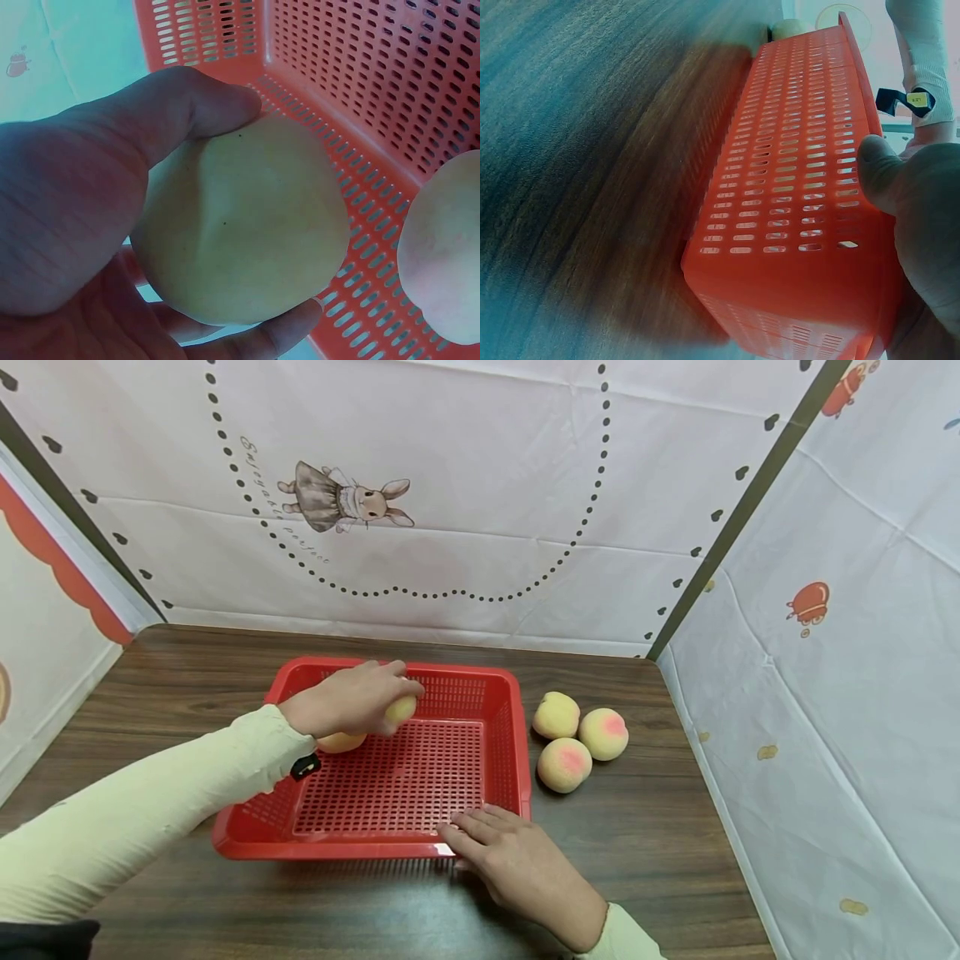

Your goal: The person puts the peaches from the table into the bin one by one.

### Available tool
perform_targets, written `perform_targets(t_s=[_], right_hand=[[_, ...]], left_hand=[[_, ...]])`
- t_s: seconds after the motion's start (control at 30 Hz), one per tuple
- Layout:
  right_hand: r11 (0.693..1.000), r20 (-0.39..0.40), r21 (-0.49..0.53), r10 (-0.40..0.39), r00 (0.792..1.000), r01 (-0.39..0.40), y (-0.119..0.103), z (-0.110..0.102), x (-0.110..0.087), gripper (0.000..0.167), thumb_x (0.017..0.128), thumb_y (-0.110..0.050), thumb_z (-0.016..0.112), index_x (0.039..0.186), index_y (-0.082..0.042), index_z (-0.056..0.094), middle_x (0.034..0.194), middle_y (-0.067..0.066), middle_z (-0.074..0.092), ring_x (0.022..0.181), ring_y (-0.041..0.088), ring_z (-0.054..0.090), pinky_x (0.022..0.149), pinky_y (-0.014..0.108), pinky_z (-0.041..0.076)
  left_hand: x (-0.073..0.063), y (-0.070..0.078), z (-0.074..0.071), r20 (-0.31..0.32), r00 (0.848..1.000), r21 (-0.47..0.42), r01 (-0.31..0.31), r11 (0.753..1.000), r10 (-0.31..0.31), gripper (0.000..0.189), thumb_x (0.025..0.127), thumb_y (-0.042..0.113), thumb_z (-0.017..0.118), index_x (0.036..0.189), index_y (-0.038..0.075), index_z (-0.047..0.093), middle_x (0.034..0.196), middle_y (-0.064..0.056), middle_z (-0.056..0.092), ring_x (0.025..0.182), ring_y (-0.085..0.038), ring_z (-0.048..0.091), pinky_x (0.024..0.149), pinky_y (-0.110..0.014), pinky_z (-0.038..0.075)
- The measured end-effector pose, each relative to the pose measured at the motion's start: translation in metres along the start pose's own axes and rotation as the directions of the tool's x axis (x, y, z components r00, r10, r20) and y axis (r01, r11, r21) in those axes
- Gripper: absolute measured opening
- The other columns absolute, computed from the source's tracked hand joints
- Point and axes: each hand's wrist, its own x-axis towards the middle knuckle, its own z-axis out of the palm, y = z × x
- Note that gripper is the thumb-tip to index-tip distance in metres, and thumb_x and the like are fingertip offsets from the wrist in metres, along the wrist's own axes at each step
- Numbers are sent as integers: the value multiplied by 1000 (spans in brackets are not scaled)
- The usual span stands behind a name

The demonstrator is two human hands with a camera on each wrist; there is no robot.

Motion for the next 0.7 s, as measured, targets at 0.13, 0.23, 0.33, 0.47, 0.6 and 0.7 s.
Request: perform_targets(t_s=[0.13,0.23,0.33,0.47,0.6,0.7], right_hand=[[1000,0,2,0,1000,0,0,0,0,48,95,-32,77,141,-21,65,137,-2,71,126,17,69,108,40,56],[1000,0,5,2,1000,-2,0,0,0,48,95,-32,77,141,-21,65,137,-2,71,125,17,69,108,40,56],[1000,9,11,7,1000,-7,0,0,0,49,95,-32,76,141,-21,65,137,-2,71,125,17,69,107,41,56],[1000,17,20,11,1000,-12,0,0,0,49,95,-33,76,142,-21,65,137,-2,71,125,17,69,107,41,56],[1000,10,21,10,1000,-10,0,0,0,49,95,-33,76,141,-22,65,137,-3,71,125,17,69,107,41,56],[1000,5,18,8,1000,-8,0,1,0,49,94,-33,77,141,-22,65,136,-3,71,125,16,70,107,41,56]], left_hand=[[2,1,3,7,1000,-12,4,1000,-4,60,85,15,79,143,19,64,130,-10,62,118,-32,62,96,-50,58],[3,2,5,13,1000,-16,8,1000,-8,58,85,15,80,141,19,65,128,-9,62,116,-31,61,96,-49,58],[3,2,6,17,1000,-18,15,1000,-15,57,85,14,79,140,19,65,128,-9,62,114,-31,61,96,-50,58],[2,3,8,22,999,-34,32,999,-32,58,87,15,79,142,20,64,131,-10,62,115,-31,61,100,-53,57],[1,4,10,24,999,-53,47,997,-46,59,87,17,79,144,22,63,133,-9,62,116,-31,61,102,-53,57],[3,3,12,30,998,-58,51,997,-49,59,88,16,78,145,21,62,141,-11,60,125,-34,60,105,-55,55]])
